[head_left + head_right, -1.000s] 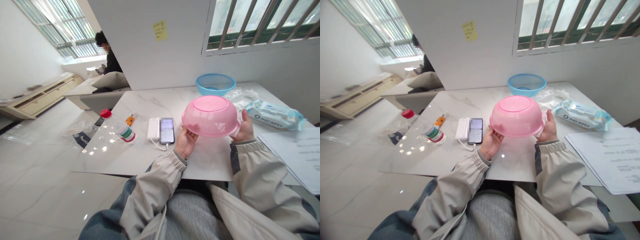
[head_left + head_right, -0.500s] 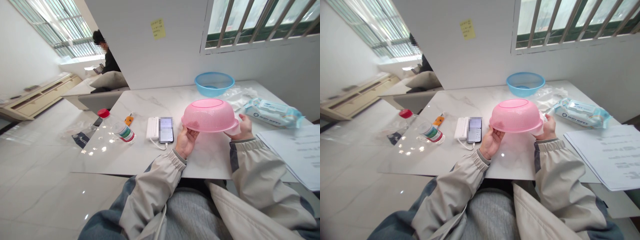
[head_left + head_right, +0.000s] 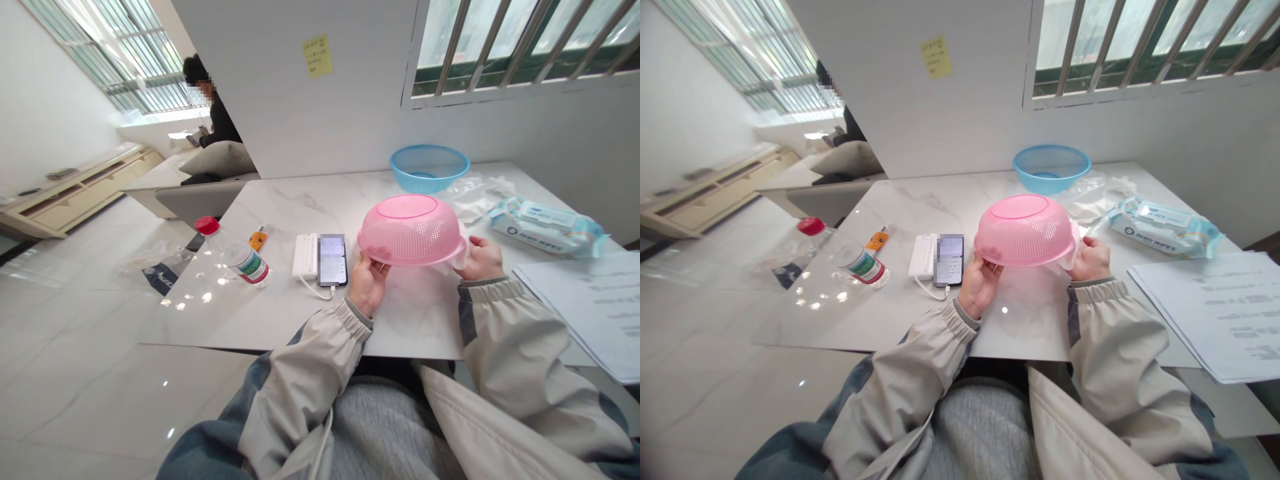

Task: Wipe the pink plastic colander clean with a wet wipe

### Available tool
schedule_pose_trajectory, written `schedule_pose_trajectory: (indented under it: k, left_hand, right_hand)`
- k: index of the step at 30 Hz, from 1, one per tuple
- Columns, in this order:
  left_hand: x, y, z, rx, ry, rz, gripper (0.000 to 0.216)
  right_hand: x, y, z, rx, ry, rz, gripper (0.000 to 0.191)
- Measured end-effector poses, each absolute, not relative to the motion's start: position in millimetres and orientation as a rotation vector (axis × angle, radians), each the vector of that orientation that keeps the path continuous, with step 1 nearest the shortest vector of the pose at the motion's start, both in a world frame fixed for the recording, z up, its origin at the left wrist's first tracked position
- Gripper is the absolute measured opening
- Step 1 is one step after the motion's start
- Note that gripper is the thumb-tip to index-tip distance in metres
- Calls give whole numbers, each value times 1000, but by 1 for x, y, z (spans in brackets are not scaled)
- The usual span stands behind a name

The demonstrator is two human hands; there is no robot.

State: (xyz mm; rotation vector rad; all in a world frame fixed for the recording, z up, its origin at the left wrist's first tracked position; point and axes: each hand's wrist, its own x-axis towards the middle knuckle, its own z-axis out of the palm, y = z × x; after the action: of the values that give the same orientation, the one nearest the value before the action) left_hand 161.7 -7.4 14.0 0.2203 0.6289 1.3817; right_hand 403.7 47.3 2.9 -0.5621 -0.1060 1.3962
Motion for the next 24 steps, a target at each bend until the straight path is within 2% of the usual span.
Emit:
schedule_pose_trajectory:
  k: [3, 6, 13, 24]
  left_hand:
    - [160, -5, 13, 199, 589, 1418, 24]
    - [159, -3, 13, 180, 586, 1420, 26]
    - [158, -3, 13, 195, 614, 1430, 15]
    - [166, -13, 13, 364, 720, 1371, 20]
  right_hand:
    - [397, 47, 11, -697, -14, 1432, 45]
    - [389, 49, 13, -751, -68, 1393, 40]
    - [370, 48, 8, -553, -243, 1418, 26]
    - [372, 43, 21, -827, -175, 1355, 33]
